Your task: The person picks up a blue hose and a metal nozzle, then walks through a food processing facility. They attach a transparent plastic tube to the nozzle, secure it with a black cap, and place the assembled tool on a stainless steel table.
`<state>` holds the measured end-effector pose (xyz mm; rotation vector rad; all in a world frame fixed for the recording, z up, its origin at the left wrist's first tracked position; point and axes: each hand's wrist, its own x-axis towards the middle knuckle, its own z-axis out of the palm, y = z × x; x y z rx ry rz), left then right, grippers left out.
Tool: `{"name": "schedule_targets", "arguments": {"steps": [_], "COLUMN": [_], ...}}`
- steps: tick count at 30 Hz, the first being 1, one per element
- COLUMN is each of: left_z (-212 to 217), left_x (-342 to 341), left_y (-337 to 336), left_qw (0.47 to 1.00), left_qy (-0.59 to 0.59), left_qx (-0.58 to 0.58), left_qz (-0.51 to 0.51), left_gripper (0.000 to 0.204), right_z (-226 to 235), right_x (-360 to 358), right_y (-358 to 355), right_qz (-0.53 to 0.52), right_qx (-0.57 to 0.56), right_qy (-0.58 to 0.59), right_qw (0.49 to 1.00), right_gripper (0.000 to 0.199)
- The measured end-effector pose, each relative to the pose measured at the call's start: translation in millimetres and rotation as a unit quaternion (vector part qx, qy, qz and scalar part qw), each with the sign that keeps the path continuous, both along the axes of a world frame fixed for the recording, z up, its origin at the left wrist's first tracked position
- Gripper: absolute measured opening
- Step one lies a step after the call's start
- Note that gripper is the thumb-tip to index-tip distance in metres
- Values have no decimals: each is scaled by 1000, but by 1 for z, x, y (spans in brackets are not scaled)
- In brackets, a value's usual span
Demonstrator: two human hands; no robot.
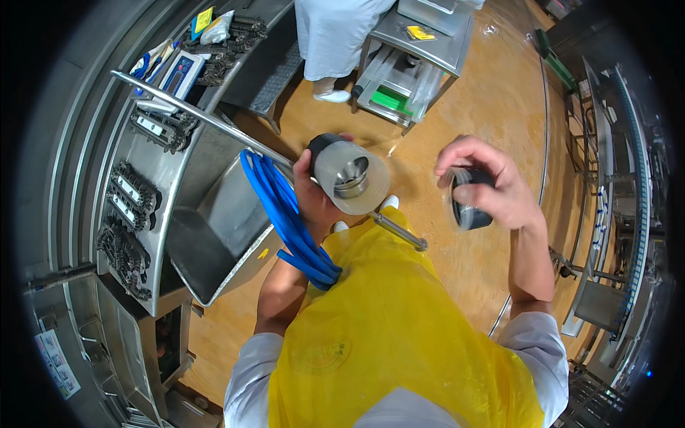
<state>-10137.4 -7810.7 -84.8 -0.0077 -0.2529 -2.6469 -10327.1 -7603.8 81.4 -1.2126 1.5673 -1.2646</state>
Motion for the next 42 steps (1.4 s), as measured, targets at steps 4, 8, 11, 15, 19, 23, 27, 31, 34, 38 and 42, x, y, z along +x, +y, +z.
{"name": "schedule_targets", "arguments": {"steps": [4, 8, 11, 15, 19, 23, 27, 31, 34, 38, 42], "left_z": [-16, 4, 7, -23, -21, -5, -11, -14, -12, -19, -21], "left_x": [-5, -17, -17, -19, -22, -22, -28, -31, -29, -22, -15], "left_y": [3, 22, 29, 22, 23, 16, 20, 22, 20, 14, 9], "left_qw": [996, 984, 983, 978, 977, 984, 986, 986, 984, 988, 991], "left_qy": [-15, -126, -142, -152, -161, -141, -113, -111, -122, -101, -85], "left_qx": [-85, -124, -118, -142, -136, -100, -100, -96, -101, -95, -60], "left_qz": [-13, 18, 1, -22, -18, -39, -71, -80, -78, -72, -79], "left_gripper": [67, 65, 61, 59, 61, 66, 68, 65, 64, 68, 73], "right_z": [44, 37, 21, 11, 9, 6, -3, -21, -22, -29, -58], "right_x": [41, 59, 58, 48, 22, -9, -18, -22, -23, -31, -29], "right_y": [-13, -23, -32, -39, -43, -32, -29, -30, -30, -18, 17], "right_qz": [31, 2, 8, 39, 53, 24, -26, -54, -54, -49, -127], "right_qx": [-26, 23, 48, 19, 0, 69, 148, 167, 173, 141, 5], "right_qy": [450, 620, 645, 638, 494, 125, -95, -167, -213, -299, -441], "right_qw": [892, 785, 762, 769, 868, 990, 984, 970, 960, 942, 889], "right_gripper": [27, 31, 26, 19, 18, 13, 20, 22, 26, 34, 41]}}
